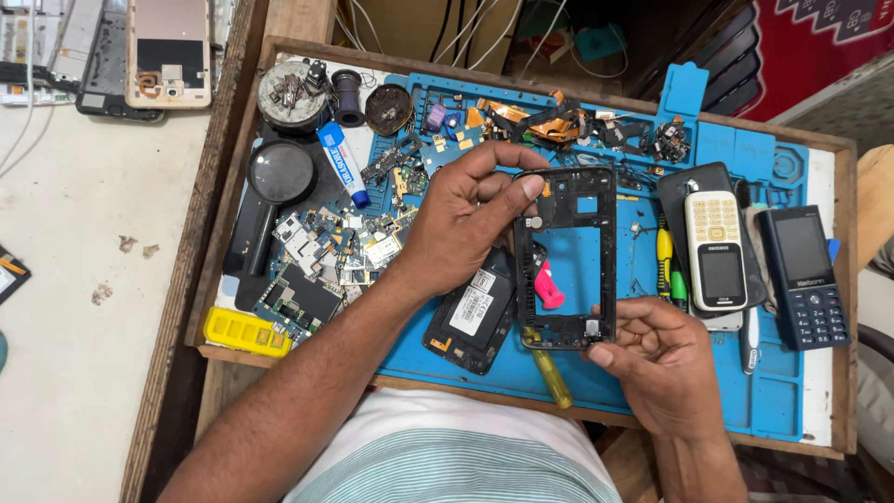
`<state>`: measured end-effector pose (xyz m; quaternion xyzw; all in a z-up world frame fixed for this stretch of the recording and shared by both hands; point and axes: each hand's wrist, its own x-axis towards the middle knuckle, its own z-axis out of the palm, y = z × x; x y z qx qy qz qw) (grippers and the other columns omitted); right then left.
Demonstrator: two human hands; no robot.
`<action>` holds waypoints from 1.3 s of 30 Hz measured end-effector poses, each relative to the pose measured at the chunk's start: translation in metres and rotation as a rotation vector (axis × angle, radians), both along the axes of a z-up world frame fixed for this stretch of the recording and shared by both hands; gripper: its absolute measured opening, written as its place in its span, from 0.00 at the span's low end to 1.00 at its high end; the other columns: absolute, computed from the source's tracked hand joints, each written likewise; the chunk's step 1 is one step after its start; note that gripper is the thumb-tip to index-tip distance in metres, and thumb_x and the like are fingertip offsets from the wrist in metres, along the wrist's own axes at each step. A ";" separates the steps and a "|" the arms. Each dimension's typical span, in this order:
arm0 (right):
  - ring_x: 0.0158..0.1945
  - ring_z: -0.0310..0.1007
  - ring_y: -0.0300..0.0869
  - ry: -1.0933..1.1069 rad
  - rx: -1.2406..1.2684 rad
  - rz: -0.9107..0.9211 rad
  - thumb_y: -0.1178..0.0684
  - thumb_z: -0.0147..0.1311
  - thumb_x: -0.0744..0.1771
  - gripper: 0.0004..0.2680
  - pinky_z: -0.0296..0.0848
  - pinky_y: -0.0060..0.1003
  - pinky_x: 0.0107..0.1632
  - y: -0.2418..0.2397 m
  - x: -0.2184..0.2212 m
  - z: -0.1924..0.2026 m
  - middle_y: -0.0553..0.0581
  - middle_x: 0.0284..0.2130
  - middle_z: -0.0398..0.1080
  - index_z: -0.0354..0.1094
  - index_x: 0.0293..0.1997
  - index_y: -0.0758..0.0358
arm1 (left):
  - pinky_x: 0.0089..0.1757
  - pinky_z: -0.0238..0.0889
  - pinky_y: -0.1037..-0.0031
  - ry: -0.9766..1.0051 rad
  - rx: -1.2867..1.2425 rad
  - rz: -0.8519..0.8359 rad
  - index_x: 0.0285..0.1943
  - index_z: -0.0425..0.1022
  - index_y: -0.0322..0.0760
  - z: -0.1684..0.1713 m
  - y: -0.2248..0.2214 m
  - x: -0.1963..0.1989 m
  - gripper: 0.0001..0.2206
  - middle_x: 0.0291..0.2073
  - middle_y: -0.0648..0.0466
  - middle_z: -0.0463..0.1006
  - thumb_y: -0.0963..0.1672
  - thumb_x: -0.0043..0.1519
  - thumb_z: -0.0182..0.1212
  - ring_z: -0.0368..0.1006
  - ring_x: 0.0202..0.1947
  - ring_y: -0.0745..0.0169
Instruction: The person disassembles a smartphone frame, removes a small internal component, and then reattaches it using a screwdriver. The workspace contains various disassembled phone parts and tools.
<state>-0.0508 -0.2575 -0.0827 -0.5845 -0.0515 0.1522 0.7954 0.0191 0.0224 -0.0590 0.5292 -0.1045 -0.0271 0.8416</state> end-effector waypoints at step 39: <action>0.46 0.79 0.46 -0.090 0.116 0.032 0.65 0.58 0.68 0.10 0.79 0.41 0.51 -0.003 0.000 0.009 0.67 0.43 0.77 0.70 0.55 0.79 | 0.43 0.75 0.78 0.084 -0.095 -0.506 0.51 0.79 0.26 -0.001 -0.036 -0.039 0.11 0.39 0.51 0.83 0.43 0.67 0.66 0.79 0.40 0.70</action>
